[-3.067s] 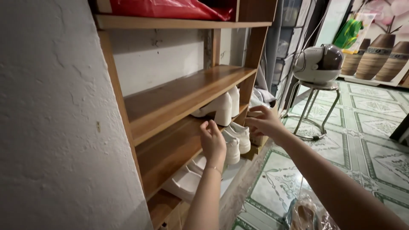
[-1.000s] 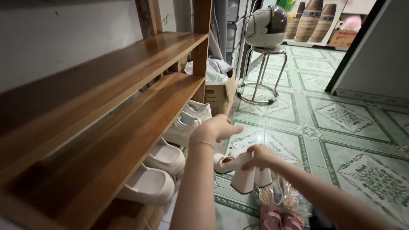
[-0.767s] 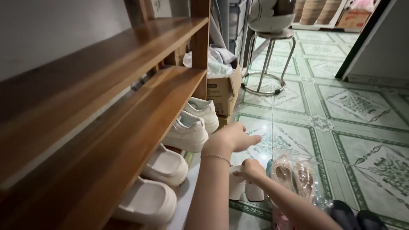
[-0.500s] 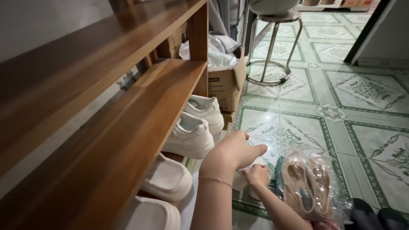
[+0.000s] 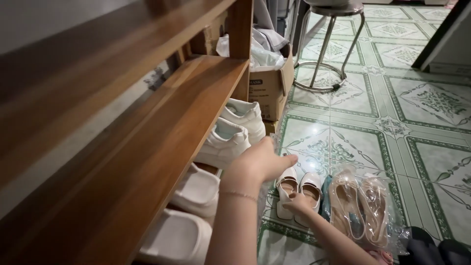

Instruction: Organizing shoes and boxes on a wooden shelf by moving them to the floor and back

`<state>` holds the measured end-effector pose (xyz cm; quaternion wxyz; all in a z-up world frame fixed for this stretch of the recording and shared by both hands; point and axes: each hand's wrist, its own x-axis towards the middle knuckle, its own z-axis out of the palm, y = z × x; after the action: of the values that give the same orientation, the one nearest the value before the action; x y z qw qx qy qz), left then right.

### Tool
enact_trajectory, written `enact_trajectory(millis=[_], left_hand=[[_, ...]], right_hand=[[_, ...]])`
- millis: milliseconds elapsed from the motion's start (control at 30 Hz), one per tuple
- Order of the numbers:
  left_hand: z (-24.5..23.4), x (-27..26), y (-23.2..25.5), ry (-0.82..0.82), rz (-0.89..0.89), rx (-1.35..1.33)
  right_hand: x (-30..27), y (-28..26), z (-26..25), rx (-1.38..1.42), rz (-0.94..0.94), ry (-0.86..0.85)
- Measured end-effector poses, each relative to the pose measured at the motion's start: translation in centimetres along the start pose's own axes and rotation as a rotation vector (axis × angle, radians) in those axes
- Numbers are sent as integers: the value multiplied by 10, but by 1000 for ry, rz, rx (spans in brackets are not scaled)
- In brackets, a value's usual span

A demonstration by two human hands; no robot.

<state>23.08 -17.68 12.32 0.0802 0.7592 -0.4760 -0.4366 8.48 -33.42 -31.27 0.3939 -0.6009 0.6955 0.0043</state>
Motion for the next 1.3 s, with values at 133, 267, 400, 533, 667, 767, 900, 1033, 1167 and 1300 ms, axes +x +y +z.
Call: enact_trajectory(millis=[133,267,400,533,667,767,900,1033,1167,1300], left_hand=[[11,-38,8,90,62,32],[26,-90,15,110,242,152],[29,-161,12,94,301,213],[42,-202,2,175,287,133],[48,-229,-25,617,382,-90],[40,-228,-70,822,397,-150],[30,-243,-112,786,186,-172],[21,-265,-119,759,178,-194],[5,-273,-117,687,197,-215],[-9,-285,-113,628,242,-238]], right_hand=[[-71,-32,-19,-160,-162,74],[-168,-67,-49,13,-577,209],[-305,-87,-104,29,-993,212],[-382,-100,-113,34,-1080,179],[-389,-118,-79,28,-1133,2],[-394,-141,-47,25,-1174,-11],[-404,-173,-16,26,-1240,27],[-384,-210,24,-100,-1192,136],[-380,-237,39,-138,-1180,192],[-375,-255,50,-194,-1155,266]])
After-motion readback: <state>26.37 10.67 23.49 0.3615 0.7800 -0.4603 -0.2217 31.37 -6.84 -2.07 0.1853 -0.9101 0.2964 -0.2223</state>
